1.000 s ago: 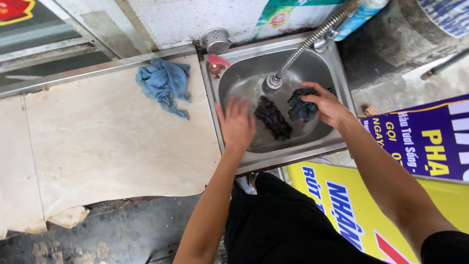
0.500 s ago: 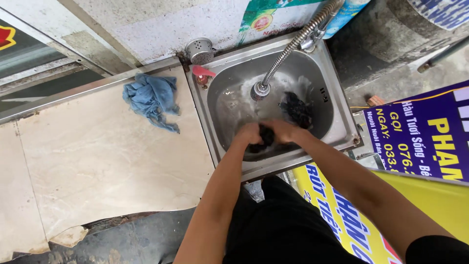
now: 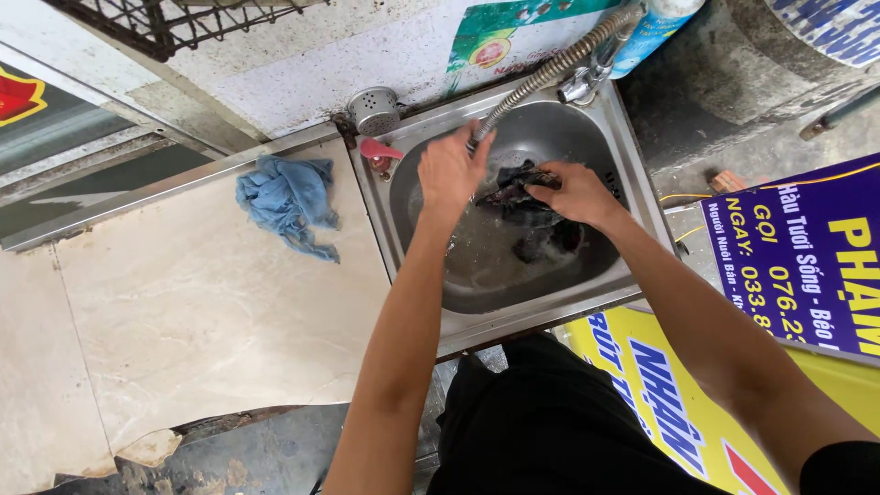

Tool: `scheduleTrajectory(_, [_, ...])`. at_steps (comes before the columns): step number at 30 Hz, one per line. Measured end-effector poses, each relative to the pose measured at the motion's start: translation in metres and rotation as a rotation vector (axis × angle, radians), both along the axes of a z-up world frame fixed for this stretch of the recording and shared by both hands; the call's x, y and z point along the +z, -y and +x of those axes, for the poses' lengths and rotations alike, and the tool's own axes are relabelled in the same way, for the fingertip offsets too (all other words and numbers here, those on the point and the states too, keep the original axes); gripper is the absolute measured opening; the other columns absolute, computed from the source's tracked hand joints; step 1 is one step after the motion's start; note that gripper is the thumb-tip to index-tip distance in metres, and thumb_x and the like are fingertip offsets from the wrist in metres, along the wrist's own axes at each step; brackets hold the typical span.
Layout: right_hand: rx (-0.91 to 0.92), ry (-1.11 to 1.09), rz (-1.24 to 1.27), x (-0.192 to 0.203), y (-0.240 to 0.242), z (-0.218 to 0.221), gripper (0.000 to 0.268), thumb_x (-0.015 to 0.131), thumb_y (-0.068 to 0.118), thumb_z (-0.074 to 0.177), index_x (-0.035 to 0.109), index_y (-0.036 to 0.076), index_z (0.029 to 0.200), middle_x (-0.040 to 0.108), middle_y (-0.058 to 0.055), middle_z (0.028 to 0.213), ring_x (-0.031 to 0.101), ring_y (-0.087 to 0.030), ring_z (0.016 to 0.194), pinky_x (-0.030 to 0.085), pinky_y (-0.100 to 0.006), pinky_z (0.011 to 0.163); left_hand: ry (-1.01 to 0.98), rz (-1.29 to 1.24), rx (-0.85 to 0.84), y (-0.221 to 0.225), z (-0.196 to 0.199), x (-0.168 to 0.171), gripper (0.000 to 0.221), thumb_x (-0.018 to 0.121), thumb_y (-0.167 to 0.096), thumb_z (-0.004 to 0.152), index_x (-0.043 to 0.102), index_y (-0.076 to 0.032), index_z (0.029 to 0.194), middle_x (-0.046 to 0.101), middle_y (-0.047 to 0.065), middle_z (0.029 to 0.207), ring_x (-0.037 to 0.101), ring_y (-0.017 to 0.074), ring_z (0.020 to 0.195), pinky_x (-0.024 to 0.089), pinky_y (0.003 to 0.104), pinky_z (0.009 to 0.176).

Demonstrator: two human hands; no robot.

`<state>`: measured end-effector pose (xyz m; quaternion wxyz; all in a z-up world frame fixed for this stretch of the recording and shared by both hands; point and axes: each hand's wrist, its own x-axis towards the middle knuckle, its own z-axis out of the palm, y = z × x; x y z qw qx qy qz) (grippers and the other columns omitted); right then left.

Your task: Washing a dark-colored cloth in a sink using water and soap.

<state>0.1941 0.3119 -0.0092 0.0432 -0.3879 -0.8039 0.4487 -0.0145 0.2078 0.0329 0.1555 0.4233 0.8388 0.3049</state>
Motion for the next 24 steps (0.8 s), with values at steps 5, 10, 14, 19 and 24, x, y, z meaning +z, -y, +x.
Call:
scheduleTrajectory(5, [-0.148, -0.151, -0.174, 0.042, -0.002, 0.030, 0.028, 0.073, 0.028, 0.095, 0.077, 0.002, 0.105, 0.069, 0.001, 0.090, 0.061, -0.009, 0.082, 0.048, -0.028, 0.072, -0.155, 0.160, -0.012, -0.021, -0.048, 0.002, 0.044, 0.071, -0.047, 0.091, 0.073, -0.022, 0.127, 0.075, 0.018, 0.085, 0.073, 0.0419, 0.083, 0.057, 0.052, 0.074])
scheduleTrajectory(10, [-0.138, -0.481, -0.328, 0.029, -0.003, 0.055, 0.019, 0.070, 0.018, 0.103, 0.072, 0.001, 0.110, 0.066, 0.002, 0.109, 0.058, -0.007, 0.099, 0.047, -0.024, 0.087, -0.128, 0.467, 0.134, -0.002, -0.014, -0.003, 0.056, 0.078, -0.048, 0.088, 0.070, -0.009, 0.127, 0.075, 0.021, 0.091, 0.072, 0.0387, 0.076, 0.057, 0.047, 0.066])
scheduleTrajectory(14, [-0.193, -0.652, -0.731, 0.047, 0.007, 0.045, 0.020, 0.064, 0.013, 0.107, 0.066, 0.005, 0.125, 0.068, 0.002, 0.116, 0.061, -0.008, 0.107, 0.047, -0.026, 0.095, 0.451, 0.330, 0.334, 0.047, 0.051, -0.035, 0.053, 0.082, -0.048, 0.091, 0.071, 0.001, 0.109, 0.070, 0.011, 0.079, 0.063, 0.0161, 0.072, 0.053, 0.037, 0.069])
scheduleTrajectory(19, [-0.100, -0.703, -0.897, 0.122, 0.041, 0.018, 0.035, 0.062, 0.008, 0.097, 0.064, 0.009, 0.131, 0.069, 0.001, 0.124, 0.063, -0.010, 0.115, 0.049, -0.030, 0.101, 0.865, 0.591, -0.281, 0.068, 0.063, -0.053, 0.058, 0.084, -0.028, 0.089, 0.057, 0.000, 0.132, 0.068, 0.000, 0.116, 0.062, 0.0082, 0.110, 0.050, 0.027, 0.094])
scheduleTrajectory(24, [0.078, -0.698, -0.789, 0.062, 0.013, 0.045, 0.038, 0.067, 0.001, 0.102, 0.054, -0.002, 0.137, 0.063, -0.012, 0.135, 0.060, -0.021, 0.123, 0.050, -0.038, 0.106, 1.128, 0.489, -0.246, 0.083, 0.037, -0.045, 0.027, 0.079, -0.013, 0.086, 0.074, 0.002, 0.108, 0.077, 0.001, 0.097, 0.068, 0.0088, 0.087, 0.057, 0.028, 0.081])
